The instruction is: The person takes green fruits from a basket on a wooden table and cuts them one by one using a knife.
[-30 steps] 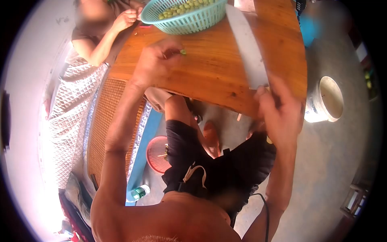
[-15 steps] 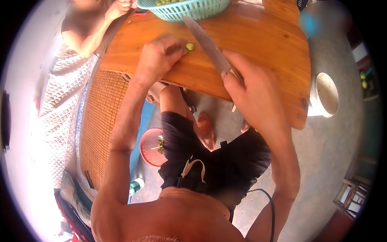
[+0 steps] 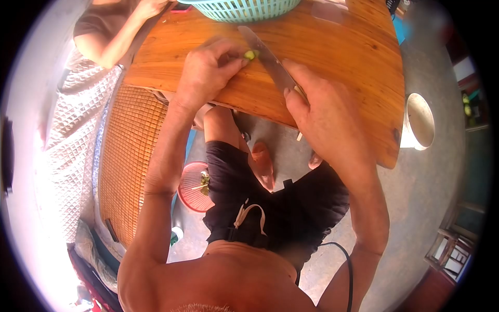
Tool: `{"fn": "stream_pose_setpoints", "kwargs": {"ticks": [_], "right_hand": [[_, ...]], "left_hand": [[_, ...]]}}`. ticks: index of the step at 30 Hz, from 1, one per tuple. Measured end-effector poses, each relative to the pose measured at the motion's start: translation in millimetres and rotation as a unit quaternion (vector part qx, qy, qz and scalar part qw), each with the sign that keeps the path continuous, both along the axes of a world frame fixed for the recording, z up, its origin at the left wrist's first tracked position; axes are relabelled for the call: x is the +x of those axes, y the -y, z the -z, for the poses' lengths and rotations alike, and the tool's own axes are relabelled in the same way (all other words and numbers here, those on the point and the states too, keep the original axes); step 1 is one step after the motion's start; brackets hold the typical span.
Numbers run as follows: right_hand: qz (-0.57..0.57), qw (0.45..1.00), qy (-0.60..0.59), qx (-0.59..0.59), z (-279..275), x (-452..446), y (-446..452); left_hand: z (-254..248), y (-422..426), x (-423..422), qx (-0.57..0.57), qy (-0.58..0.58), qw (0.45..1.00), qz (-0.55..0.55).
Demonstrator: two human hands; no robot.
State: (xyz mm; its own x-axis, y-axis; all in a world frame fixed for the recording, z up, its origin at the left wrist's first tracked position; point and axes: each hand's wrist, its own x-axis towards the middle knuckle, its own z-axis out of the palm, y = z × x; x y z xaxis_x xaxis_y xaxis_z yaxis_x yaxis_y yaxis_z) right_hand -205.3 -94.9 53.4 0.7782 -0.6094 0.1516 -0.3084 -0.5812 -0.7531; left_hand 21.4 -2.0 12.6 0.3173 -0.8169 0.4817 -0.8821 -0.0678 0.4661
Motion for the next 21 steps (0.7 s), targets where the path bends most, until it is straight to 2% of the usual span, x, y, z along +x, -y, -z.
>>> {"fn": "stream_pose_setpoints", "kwargs": {"ticks": [13, 16, 19, 21], "right_hand": [[0.005, 1.0, -0.011, 0.027, -4.6, -4.5, -1.2], [0.008, 0.994, -0.064, 0.092, -11.2, -3.8, -3.4], [0.002, 0.997, -0.051, 0.064, -3.9, -3.5, -3.7], [-0.007, 0.999, -0.024, -0.033, 5.0, -3.1, -2.6]], "left_hand": [[7.3, 6.6, -2.2, -0.033, -0.004, 0.999, 0.007], [7.8, 6.0, -3.2, -0.031, -0.033, 0.999, -0.01], [7.8, 5.9, -3.4, -0.035, -0.033, 0.999, -0.006], [7.1, 5.4, -4.1, -0.034, -0.025, 0.999, -0.007]]}}
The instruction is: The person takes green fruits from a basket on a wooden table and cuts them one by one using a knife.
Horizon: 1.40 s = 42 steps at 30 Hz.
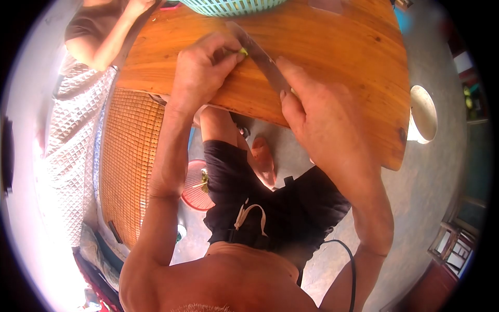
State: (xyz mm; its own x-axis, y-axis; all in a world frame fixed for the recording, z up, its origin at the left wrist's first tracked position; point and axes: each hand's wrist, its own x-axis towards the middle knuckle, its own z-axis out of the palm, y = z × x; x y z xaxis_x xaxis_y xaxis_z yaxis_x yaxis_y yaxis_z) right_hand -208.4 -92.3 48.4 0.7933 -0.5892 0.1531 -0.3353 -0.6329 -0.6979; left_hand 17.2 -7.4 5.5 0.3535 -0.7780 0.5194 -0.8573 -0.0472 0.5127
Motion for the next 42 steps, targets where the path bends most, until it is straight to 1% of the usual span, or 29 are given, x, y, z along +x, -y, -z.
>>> {"fn": "stream_pose_setpoints", "kwargs": {"ticks": [3, 6, 9, 21, 28, 30, 31, 33, 34, 36, 37, 39, 40, 42], "right_hand": [[0.006, 0.995, 0.005, -0.103, 2.3, 4.3, -2.7], [0.003, 0.992, -0.027, -0.119, -2.8, 12.5, -3.8], [-0.008, 0.991, -0.007, -0.135, -1.3, 18.9, -4.2], [-0.008, 0.992, -0.026, -0.12, -5.4, 34.2, 2.3], [0.0, 0.995, 0.007, -0.102, -0.6, 32.6, 3.6], [0.005, 0.998, 0.047, -0.052, 5.0, 25.7, 1.1], [0.003, 0.997, 0.051, -0.053, 7.8, 20.6, -1.4], [0.053, 0.99, 0.125, 0.042, 12.0, 8.0, -6.4], [0.049, 0.989, 0.133, 0.04, 12.5, 0.9, -6.1], [0.09, 0.969, 0.145, 0.179, 14.7, -14.7, -3.7], [0.097, 0.959, 0.17, 0.207, 16.2, -20.1, -2.9], [0.081, 0.952, 0.205, 0.211, 24.7, -30.1, 3.3], [0.071, 0.946, 0.233, 0.216, 27.9, -33.2, 6.0], [0.058, 0.944, 0.245, 0.213, 30.3, -33.0, 7.8]], "left_hand": [[1.0, 1.3, 1.7, -0.009, 0.001, 1.0, 0.016], [-0.7, 1.4, 2.2, -0.025, 0.006, 0.999, 0.028], [-2.9, 0.7, 0.8, -0.012, -0.007, 1.0, 0.019], [-1.9, 2.3, 5.1, -0.01, 0.007, 1.0, 0.026], [-1.0, 1.5, 7.0, -0.011, 0.006, 1.0, 0.022], [1.8, 1.9, 7.0, -0.021, 0.009, 1.0, 0.007], [2.0, 1.4, 6.7, -0.022, 0.012, 1.0, 0.004], [-0.4, -0.4, 7.7, 0.019, -0.017, 0.999, -0.033], [-1.7, -0.5, 10.6, 0.015, -0.01, 0.999, -0.037], [-2.4, -1.4, 16.4, 0.012, -0.017, 0.997, -0.079], [-3.2, -1.7, 21.8, 0.009, -0.01, 0.996, -0.083], [-5.8, -1.2, 40.9, 0.041, -0.023, 0.989, -0.139], [-6.0, 0.0, 52.4, 0.04, -0.017, 0.989, -0.142], [-9.6, 5.2, 78.4, 0.065, 0.027, 0.981, -0.182]]}}
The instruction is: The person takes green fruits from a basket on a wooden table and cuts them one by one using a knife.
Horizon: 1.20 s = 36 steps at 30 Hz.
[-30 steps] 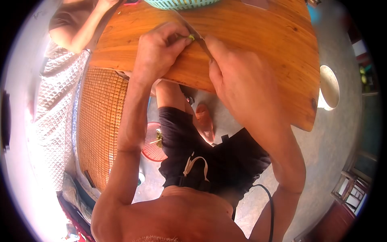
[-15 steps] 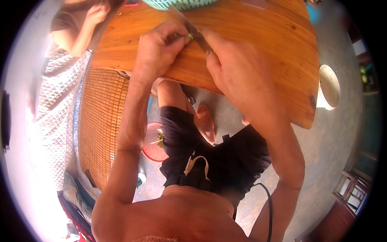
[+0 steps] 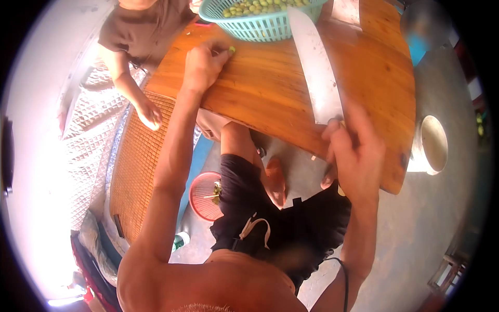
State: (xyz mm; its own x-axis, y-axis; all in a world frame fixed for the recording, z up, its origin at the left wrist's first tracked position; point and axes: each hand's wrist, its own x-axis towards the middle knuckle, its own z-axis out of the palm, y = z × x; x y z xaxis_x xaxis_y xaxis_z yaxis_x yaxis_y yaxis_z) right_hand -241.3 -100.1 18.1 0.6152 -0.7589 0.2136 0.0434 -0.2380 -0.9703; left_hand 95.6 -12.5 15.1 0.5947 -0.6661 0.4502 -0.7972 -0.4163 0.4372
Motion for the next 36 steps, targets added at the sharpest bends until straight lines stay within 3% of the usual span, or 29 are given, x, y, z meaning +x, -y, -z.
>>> {"fn": "stream_pose_setpoints", "kwargs": {"ticks": [11, 13, 17, 20, 22, 23, 28, 31, 36], "right_hand": [[-0.005, 1.0, 0.011, 0.011, 1.0, 1.9, -2.7], [-0.005, 1.0, 0.016, 0.009, 0.6, 1.5, -2.8], [0.0, 1.0, 0.01, 0.003, -0.2, 1.0, -4.0], [0.008, 1.0, 0.009, -0.024, 5.3, 2.1, -5.0], [0.008, 0.999, -0.002, -0.035, 3.7, 2.0, -5.9], [0.008, 0.999, -0.009, -0.049, 2.7, 2.0, -5.4], [0.028, 0.999, -0.013, -0.037, 2.4, 3.7, -7.5], [0.029, 0.999, -0.006, -0.012, 0.0, 4.5, -9.4], [0.024, 1.0, -0.008, -0.014, -2.1, 4.7, -10.2]], "left_hand": [[2.8, 26.8, 76.3, 0.019, 0.027, 0.998, -0.049], [2.8, 21.7, 69.8, -0.033, 0.02, 0.999, -0.027], [-2.9, 2.8, 43.1, -0.003, 0.006, 0.999, -0.054], [5.3, -16.1, 6.0, -0.013, -0.099, 0.995, -0.023], [18.3, -17.7, -21.4, -0.088, -0.132, 0.984, 0.08], [22.0, -17.9, -35.4, -0.086, -0.139, 0.983, 0.079], [9.4, -5.2, -81.9, -0.048, -0.045, 0.981, 0.185], [14.5, -0.7, -88.7, -0.061, -0.128, 0.974, 0.177], [11.7, -2.9, -95.4, -0.034, -0.117, 0.98, 0.155]]}}
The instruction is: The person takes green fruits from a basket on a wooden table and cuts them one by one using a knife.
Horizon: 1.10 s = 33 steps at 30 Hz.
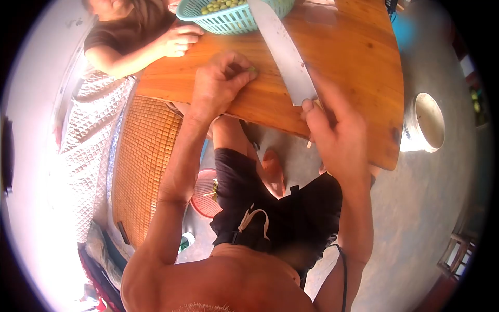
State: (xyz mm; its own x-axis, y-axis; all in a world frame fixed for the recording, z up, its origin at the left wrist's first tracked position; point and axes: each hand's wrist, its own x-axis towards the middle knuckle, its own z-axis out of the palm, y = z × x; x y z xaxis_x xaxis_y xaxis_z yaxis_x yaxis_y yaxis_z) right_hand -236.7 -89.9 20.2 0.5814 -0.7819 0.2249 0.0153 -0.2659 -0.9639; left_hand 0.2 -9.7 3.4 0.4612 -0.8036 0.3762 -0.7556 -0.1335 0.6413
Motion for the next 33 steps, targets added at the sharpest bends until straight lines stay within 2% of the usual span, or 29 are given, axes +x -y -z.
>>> {"fn": "stream_pose_setpoints", "kwargs": {"ticks": [2, 4, 10, 14, 17, 21, 23, 27, 33], "right_hand": [[-0.01, 1.0, 0.004, -0.004, -0.1, 0.2, 0.4], [-0.014, 1.0, 0.006, -0.022, 1.1, 2.6, 0.8], [-0.025, 0.996, -0.043, -0.071, 4.7, 10.1, 2.4], [-0.049, 0.985, -0.121, -0.115, -6.2, 12.8, 6.1], [-0.063, 0.974, -0.171, -0.134, -18.2, 15.2, 6.8], [-0.067, 0.974, -0.186, -0.11, -27.6, 17.2, 1.9], [-0.085, 0.971, -0.22, -0.032, -35.5, 16.7, 0.2], [-0.082, 0.972, -0.21, -0.07, -31.8, 15.8, -0.1], [-0.088, 0.953, -0.279, -0.086, -35.5, 17.4, -0.4]], "left_hand": [[-1.3, 0.0, -1.3, 0.004, -0.005, 1.0, -0.007], [-1.0, -0.2, 0.1, -0.02, 0.085, 0.996, -0.006], [2.6, -2.6, 4.6, -0.045, 0.108, 0.993, 0.029], [1.2, -2.7, 1.4, -0.065, 0.089, 0.993, 0.036], [-1.0, -2.5, -1.6, -0.045, 0.031, 0.998, -0.002], [0.2, -2.8, 0.4, -0.061, 0.063, 0.996, 0.012], [0.1, -2.9, -0.7, -0.06, 0.065, 0.996, 0.009], [-1.1, -3.0, -2.2, -0.061, 0.062, 0.996, 0.004], [-0.6, -2.5, -1.0, -0.065, 0.07, 0.995, 0.006]]}}
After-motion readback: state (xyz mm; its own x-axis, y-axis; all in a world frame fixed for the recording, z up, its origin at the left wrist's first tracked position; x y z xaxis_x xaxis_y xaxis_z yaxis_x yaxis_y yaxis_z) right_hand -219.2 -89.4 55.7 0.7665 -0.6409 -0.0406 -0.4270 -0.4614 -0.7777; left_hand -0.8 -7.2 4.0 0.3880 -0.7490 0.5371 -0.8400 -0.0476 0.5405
